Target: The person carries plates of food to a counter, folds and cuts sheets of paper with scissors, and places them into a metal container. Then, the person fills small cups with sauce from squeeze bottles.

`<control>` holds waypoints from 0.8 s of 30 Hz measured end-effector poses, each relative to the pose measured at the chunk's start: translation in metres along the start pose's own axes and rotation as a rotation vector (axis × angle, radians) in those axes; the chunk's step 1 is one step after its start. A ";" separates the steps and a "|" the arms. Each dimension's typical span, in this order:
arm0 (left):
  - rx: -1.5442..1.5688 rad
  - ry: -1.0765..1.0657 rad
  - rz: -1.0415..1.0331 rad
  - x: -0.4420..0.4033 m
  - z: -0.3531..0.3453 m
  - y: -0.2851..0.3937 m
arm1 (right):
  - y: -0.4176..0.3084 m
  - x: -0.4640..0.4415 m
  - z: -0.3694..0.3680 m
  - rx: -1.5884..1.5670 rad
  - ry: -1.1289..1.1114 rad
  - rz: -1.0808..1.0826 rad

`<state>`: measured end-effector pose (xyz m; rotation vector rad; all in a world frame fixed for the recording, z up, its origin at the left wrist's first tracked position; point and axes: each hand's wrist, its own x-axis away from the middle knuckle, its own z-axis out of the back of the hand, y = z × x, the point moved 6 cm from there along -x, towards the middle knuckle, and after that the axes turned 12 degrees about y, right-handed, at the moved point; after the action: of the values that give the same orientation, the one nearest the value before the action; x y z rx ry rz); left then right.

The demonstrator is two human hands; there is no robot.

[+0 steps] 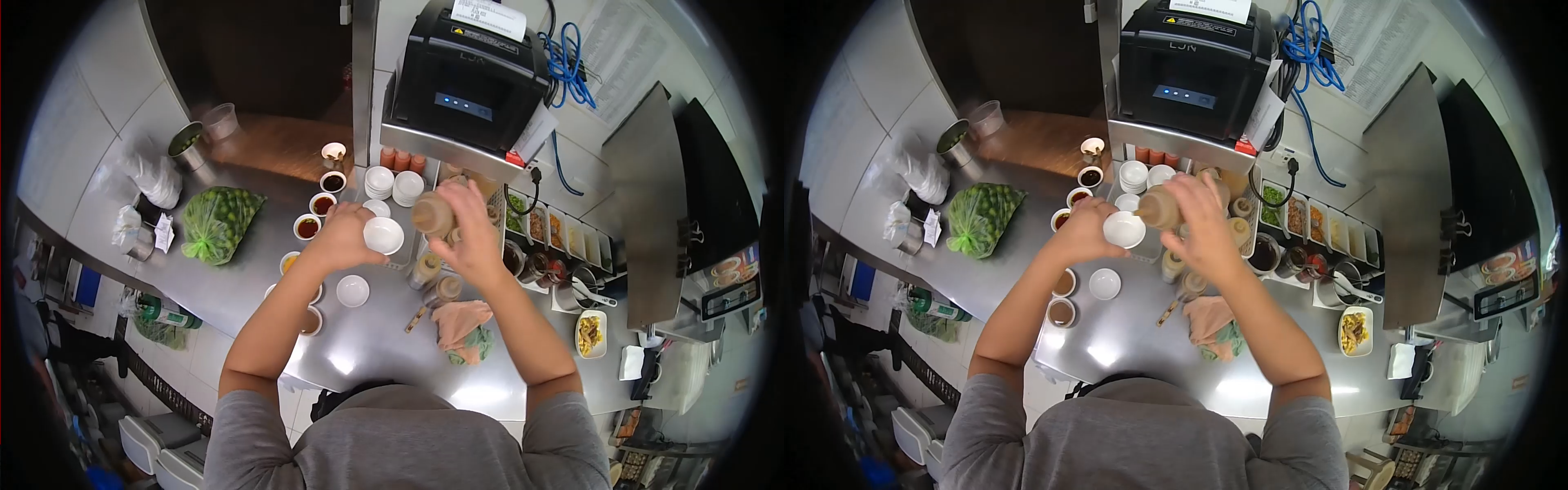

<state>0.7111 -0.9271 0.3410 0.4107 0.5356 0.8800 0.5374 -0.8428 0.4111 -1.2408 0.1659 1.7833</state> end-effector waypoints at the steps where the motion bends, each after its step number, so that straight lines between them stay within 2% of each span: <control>1: -0.047 -0.004 -0.024 0.006 0.009 0.009 | -0.004 0.001 -0.006 0.052 -0.081 0.056; 5: -0.118 0.014 -0.096 0.028 0.030 0.033 | -0.021 0.017 -0.023 0.299 -0.304 0.383; 8: -0.144 0.014 -0.051 0.043 0.029 0.042 | -0.040 0.022 -0.020 0.378 -0.321 0.573; 14: -0.157 0.023 -0.019 0.064 0.018 0.049 | -0.055 0.032 -0.012 0.389 -0.316 0.713; 20: -0.151 0.107 -0.019 0.079 0.024 0.062 | -0.047 0.037 -0.002 0.283 -0.365 0.523; 24: -0.104 0.126 0.016 0.083 0.032 0.066 | -0.031 0.032 0.003 0.165 -0.262 0.304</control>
<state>0.7338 -0.8258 0.3800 0.2661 0.5999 0.9493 0.5560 -0.8045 0.3986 -0.8894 0.3583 2.1281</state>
